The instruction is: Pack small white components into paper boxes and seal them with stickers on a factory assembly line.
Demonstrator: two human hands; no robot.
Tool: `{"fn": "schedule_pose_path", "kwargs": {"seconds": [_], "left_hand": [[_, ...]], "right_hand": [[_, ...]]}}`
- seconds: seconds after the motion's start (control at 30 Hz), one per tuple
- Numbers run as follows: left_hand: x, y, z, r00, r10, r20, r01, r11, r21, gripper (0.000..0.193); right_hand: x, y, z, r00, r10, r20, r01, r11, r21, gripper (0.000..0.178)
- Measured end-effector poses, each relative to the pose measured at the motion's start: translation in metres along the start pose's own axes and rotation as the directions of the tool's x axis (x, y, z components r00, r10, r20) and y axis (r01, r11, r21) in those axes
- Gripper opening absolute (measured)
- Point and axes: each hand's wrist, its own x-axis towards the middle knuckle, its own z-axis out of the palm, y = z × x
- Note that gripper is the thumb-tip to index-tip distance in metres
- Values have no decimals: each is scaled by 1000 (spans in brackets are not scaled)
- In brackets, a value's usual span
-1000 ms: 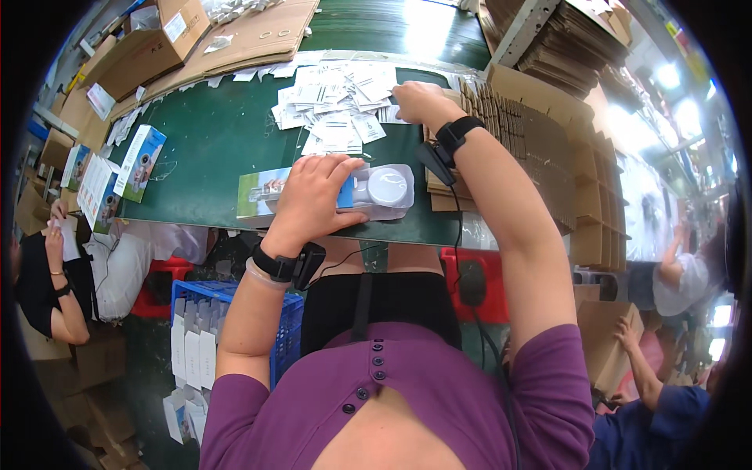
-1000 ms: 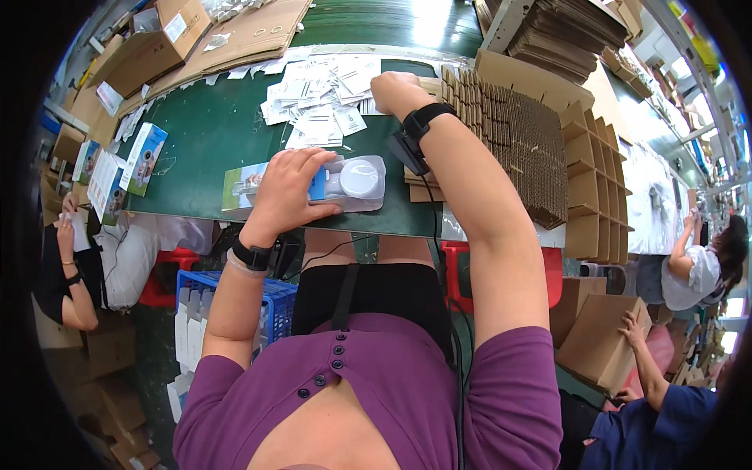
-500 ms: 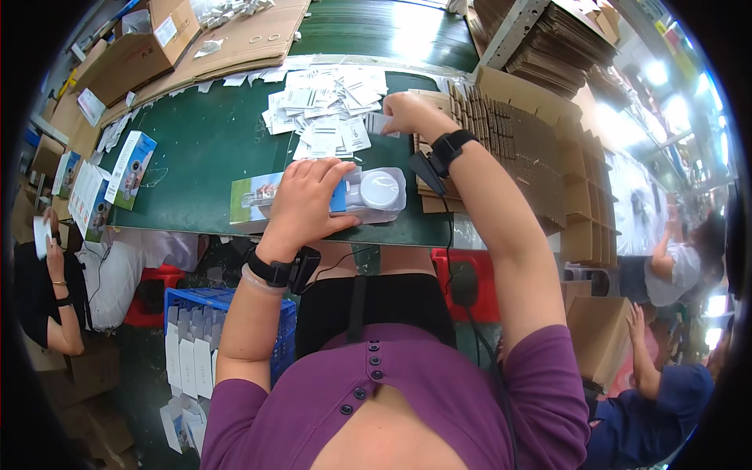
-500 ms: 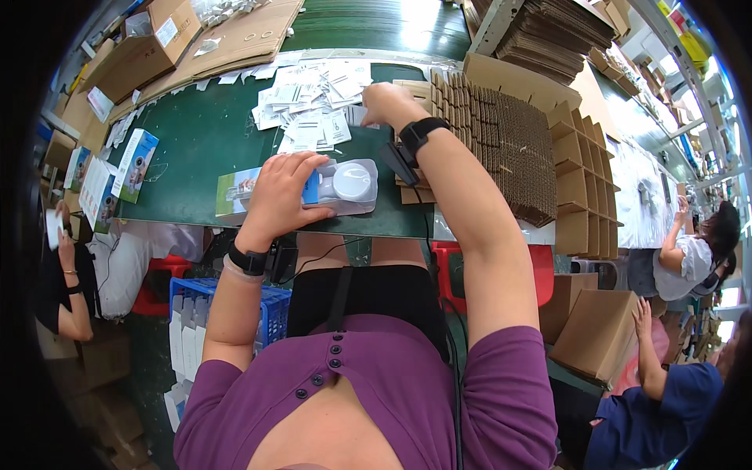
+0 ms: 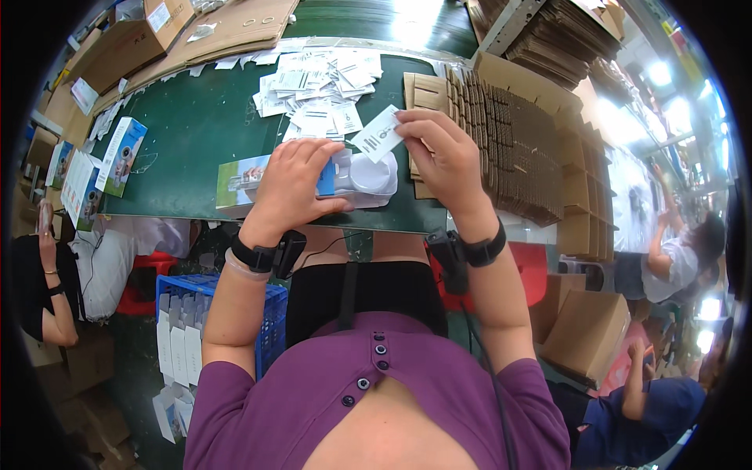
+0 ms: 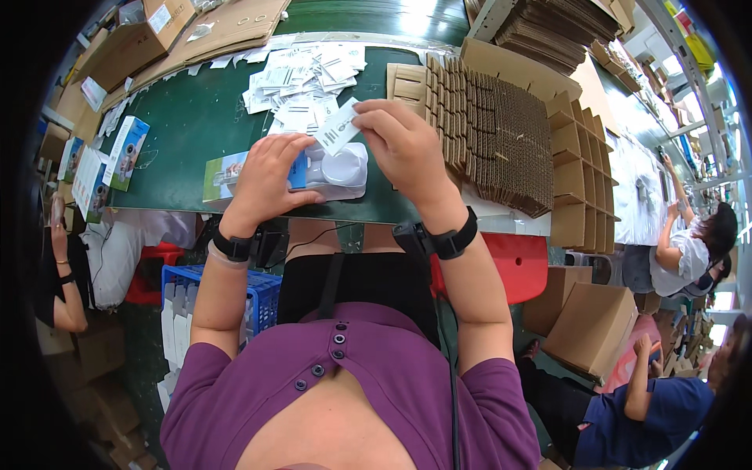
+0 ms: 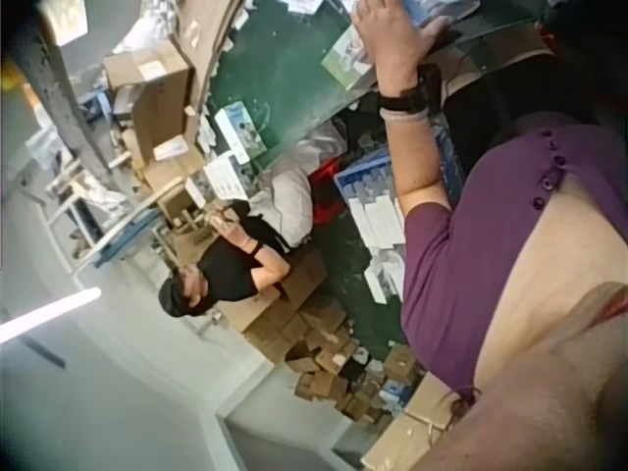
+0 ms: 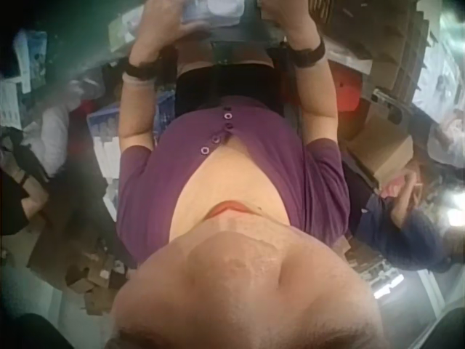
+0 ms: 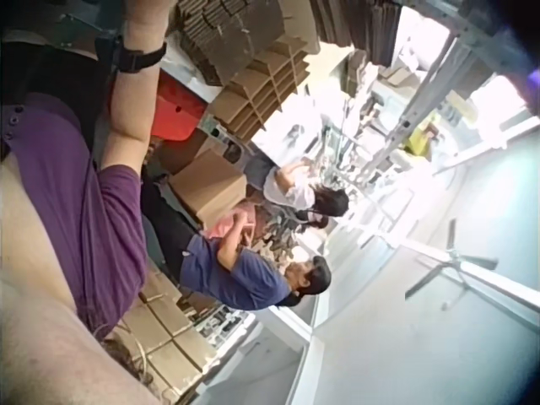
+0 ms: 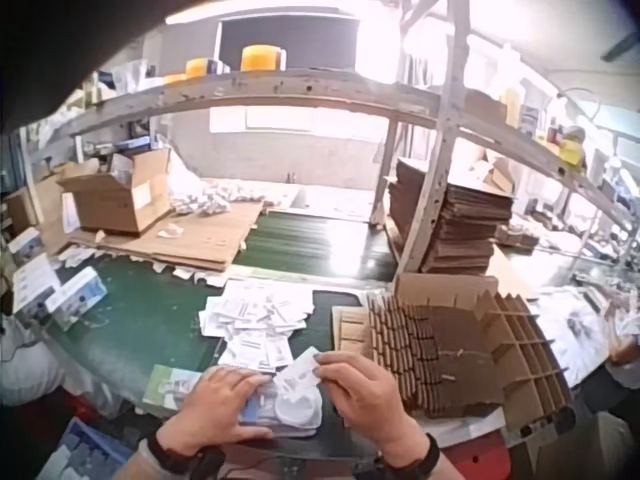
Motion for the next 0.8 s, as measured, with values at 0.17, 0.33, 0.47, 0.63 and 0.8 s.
{"fn": "schedule_pose_path", "kwargs": {"seconds": [0.17,0.33,0.47,0.63,0.8], "left_hand": [[8,14,-7,942,-26,-336,-83,948,-308,62],[16,35,4,934,-321,-159,73,606,-792,31],[19,36,14,928,-366,-73,66,354,-933,14],[18,39,11,935,-338,-110,37,399,-916,11],[19,35,12,945,-326,-40,98,396,-913,15]], "right_hand": [[-24,-1,7,970,241,-28,-226,939,259,9],[-35,-13,8,839,499,217,-512,587,627,13],[-42,-11,8,814,469,344,-560,472,681,17],[-38,-12,6,777,496,388,-608,427,669,19],[-39,-13,1,832,455,317,-554,665,501,20]]}}
